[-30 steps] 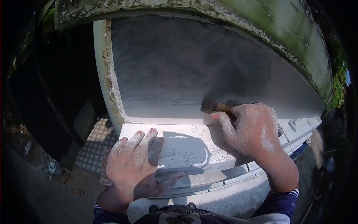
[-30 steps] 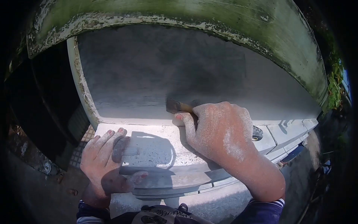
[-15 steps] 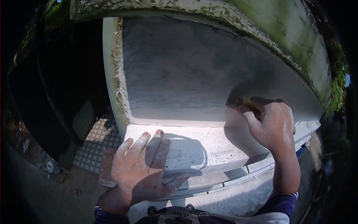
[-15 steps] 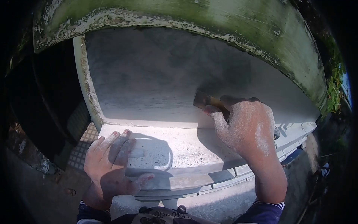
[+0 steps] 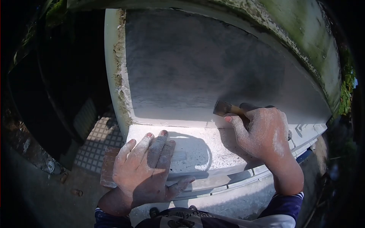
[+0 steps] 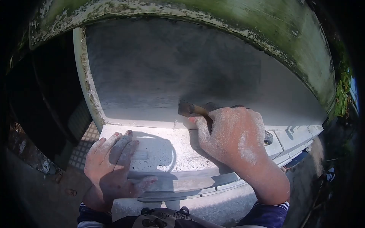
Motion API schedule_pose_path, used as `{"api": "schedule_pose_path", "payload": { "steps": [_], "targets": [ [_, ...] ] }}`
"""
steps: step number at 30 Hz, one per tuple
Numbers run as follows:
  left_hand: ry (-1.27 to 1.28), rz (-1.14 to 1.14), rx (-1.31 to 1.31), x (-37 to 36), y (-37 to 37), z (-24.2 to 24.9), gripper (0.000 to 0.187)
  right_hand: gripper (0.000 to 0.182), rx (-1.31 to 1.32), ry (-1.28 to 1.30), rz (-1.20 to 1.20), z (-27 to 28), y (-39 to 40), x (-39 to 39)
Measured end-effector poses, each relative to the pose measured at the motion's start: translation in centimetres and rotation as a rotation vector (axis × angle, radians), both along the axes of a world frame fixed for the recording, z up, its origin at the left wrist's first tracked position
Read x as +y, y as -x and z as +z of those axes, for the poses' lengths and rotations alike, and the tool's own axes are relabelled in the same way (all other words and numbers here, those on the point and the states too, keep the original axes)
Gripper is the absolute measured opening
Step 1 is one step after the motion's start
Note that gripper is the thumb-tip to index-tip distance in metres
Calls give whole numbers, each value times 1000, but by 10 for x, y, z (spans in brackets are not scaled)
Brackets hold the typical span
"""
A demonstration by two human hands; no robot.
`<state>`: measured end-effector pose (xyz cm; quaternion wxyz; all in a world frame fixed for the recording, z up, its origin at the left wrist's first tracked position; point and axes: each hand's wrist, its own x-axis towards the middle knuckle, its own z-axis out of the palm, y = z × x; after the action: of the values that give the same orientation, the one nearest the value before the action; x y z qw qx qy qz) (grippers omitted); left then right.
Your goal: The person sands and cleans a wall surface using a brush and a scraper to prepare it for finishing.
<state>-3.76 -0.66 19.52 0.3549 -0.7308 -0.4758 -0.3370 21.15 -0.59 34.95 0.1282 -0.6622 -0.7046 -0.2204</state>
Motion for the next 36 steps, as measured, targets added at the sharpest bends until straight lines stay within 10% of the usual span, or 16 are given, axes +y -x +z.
{"api": "schedule_pose_path", "payload": {
  "steps": [36],
  "targets": [
    [-8,-165,-60,-18,-22,38,71,37,-23,181,36,-3,4,6]
  ]
}}
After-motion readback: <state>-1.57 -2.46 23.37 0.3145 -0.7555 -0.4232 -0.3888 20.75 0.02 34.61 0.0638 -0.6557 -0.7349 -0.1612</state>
